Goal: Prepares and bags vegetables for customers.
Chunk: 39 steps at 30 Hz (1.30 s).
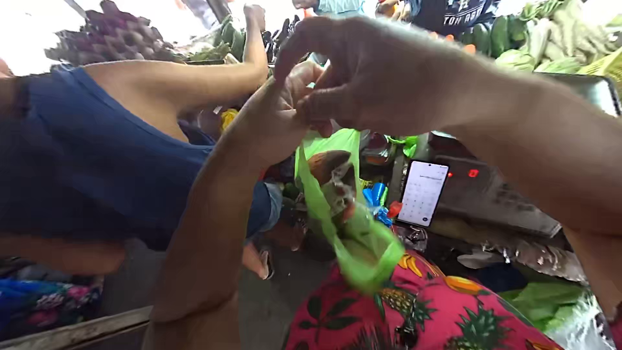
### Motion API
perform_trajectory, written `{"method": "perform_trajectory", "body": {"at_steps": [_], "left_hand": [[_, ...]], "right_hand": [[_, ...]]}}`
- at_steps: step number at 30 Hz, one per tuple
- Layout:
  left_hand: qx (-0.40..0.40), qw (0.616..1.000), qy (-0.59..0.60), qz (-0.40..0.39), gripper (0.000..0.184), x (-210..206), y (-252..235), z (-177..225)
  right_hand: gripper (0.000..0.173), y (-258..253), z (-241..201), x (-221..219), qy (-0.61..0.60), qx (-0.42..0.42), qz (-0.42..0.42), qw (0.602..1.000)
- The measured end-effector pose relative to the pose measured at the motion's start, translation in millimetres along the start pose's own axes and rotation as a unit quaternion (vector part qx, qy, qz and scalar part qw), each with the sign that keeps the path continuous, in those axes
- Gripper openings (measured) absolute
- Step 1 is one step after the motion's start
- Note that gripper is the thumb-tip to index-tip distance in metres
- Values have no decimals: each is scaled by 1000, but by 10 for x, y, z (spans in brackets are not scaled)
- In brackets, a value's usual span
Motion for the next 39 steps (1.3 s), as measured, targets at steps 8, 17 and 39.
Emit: {"method": "perform_trajectory", "body": {"at_steps": [8,17,39], "left_hand": [[123,987,102,-6,30,-288,287,-1202],[180,974,126,-62,34,-802,634,-1817],[256,961,81,-72,34,-810,779,-1970]], "right_hand": [[30,-616,1118,-439,-66,-87,-32,993],[19,-69,1738,-968,248,-201,192,928],[31,119,2470,-1937,355,-352,-131,856]]}}
Point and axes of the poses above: each hand's wrist, its own y-axis away from the middle knuckle, its own x-axis out of the back of the hand, z = x × y, the point moved 10 cm from there along -y, towards the middle knuckle, and after that the axes turned 15 degrees about -x, right-handed, at the moved point
